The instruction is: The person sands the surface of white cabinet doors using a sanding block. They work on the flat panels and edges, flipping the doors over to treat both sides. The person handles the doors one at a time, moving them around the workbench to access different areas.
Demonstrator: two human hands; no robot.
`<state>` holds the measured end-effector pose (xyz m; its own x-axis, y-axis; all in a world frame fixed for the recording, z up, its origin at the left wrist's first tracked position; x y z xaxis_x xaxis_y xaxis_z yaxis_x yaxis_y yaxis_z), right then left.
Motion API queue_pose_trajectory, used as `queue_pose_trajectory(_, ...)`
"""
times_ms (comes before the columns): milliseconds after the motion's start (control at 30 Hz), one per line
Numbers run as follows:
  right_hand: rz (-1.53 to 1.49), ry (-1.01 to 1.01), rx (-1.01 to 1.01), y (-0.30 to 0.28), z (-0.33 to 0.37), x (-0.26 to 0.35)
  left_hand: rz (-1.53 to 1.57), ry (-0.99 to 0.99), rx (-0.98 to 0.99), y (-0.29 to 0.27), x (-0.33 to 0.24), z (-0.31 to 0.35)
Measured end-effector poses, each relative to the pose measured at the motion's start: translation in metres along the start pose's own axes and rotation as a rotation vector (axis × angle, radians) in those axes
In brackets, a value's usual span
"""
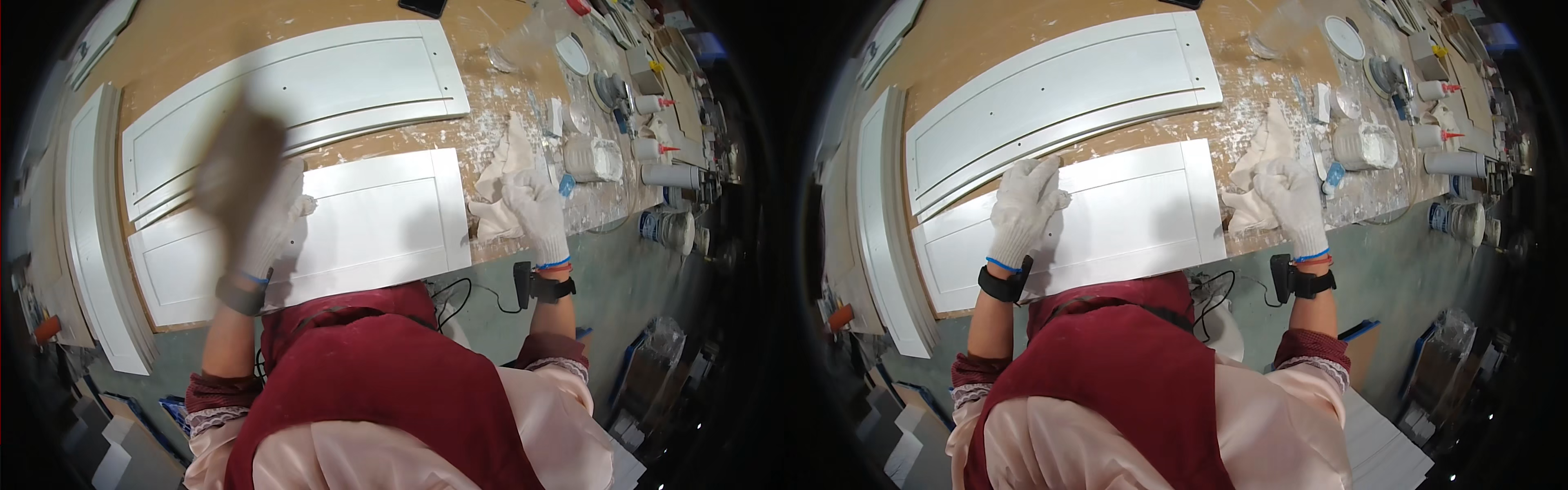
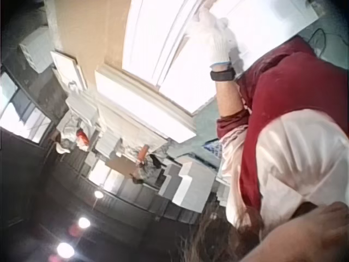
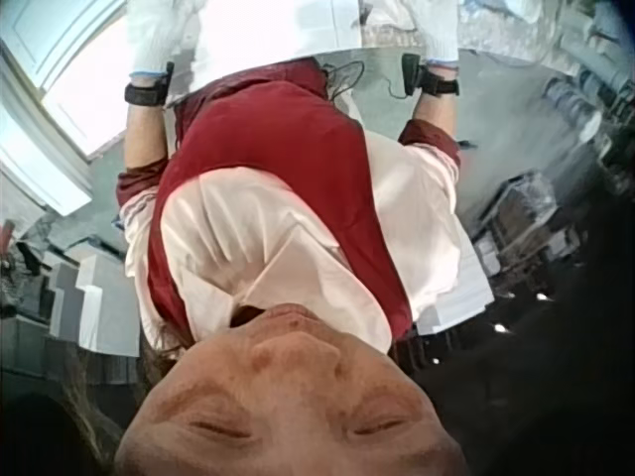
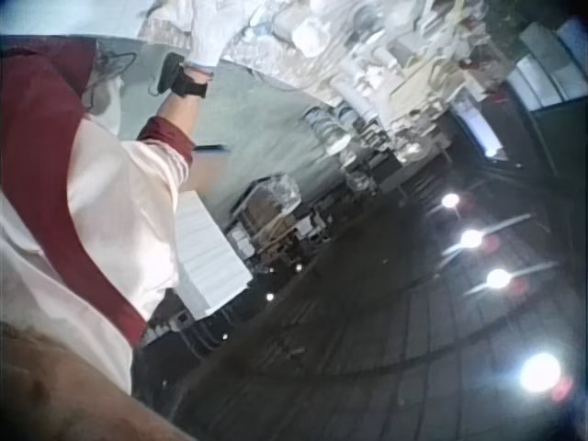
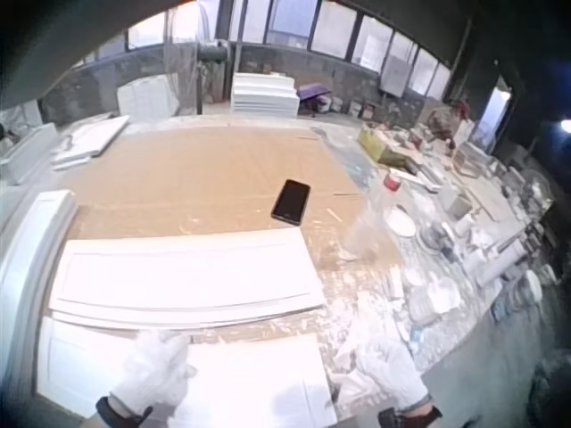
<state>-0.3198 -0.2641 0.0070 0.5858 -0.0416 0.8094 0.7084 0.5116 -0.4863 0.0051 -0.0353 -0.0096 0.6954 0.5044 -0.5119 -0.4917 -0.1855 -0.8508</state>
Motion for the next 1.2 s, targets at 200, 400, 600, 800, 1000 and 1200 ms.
queue_pose_trajectory(200,0.595,-0.559,-0.034,0.022,0.027,-0.010,-0.043,0.028,-0.035,0.002,0.002,0.000)
queue_pose_trajectory(400,0.697,-0.361,-0.048,0.035,0.034,-0.008,-0.068,-0.027,0.045,0.002,0.002,-0.007)
queue_pose_trajectory(600,0.532,-0.264,-0.037,0.017,0.025,0.006,-0.012,0.090,-0.093,0.004,0.009,0.001)
queue_pose_trajectory(800,0.689,-0.418,0.093,0.055,0.038,0.021,0.024,0.034,-0.038,0.009,0.011,-0.003)
queue_pose_trajectory(1000,0.694,-0.502,-0.033,0.076,-0.018,0.042,-0.030,-0.038,0.089,0.009,0.019,-0.013)
queue_pose_trajectory(1200,0.743,-0.492,0.052,0.076,0.004,0.031,-0.015,0.130,-0.048,0.000,0.006,-0.001)
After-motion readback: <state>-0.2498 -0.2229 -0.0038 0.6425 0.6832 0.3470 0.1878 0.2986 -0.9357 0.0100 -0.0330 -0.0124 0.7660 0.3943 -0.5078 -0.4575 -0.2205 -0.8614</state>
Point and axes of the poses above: each hand's wrist, its own z-axis away from the middle knuckle, its own y-axis out of the palm, x = y × z, the point moved 2 cm from there along -z, towards the middle knuckle, and after that the axes turned 2 degrees about -x, right-handed, at the moved point
